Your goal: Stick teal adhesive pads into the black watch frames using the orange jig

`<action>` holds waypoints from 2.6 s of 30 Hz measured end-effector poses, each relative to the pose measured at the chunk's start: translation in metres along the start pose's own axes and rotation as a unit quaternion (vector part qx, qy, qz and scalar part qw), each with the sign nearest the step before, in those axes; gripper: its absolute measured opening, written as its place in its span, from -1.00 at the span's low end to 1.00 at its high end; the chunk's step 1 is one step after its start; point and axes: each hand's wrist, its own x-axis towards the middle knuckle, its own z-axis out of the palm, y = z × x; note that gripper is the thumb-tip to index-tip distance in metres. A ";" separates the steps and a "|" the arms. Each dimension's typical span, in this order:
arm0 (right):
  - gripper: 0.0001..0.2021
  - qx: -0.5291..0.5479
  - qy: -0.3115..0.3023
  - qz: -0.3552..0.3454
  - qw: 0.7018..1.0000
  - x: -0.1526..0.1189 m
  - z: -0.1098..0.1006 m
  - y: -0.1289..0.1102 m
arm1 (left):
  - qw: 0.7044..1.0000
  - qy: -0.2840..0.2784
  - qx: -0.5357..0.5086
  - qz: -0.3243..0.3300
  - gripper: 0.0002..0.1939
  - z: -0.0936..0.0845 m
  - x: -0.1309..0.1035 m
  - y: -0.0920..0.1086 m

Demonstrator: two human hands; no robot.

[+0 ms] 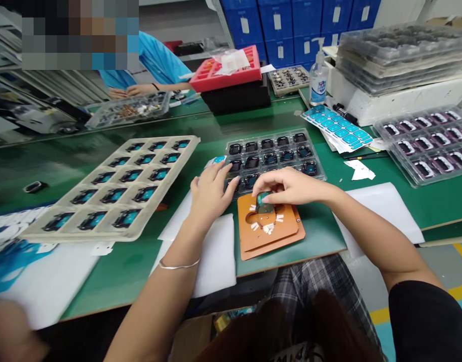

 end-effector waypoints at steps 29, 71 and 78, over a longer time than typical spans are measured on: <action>-0.90 -0.198 0.048 -0.050 0.978 -0.001 0.016 -0.004 | 0.988 0.040 -0.147 -0.003 -0.52 0.022 0.016 -0.013; -0.84 -0.356 0.160 -0.335 0.858 -0.005 0.027 -0.003 | 0.736 -0.079 -0.669 0.066 -0.63 -0.020 -0.028 0.016; -0.82 -0.414 0.137 -0.222 0.872 -0.016 0.002 -0.009 | 0.867 0.105 -0.297 0.385 -0.89 -0.024 -0.029 0.016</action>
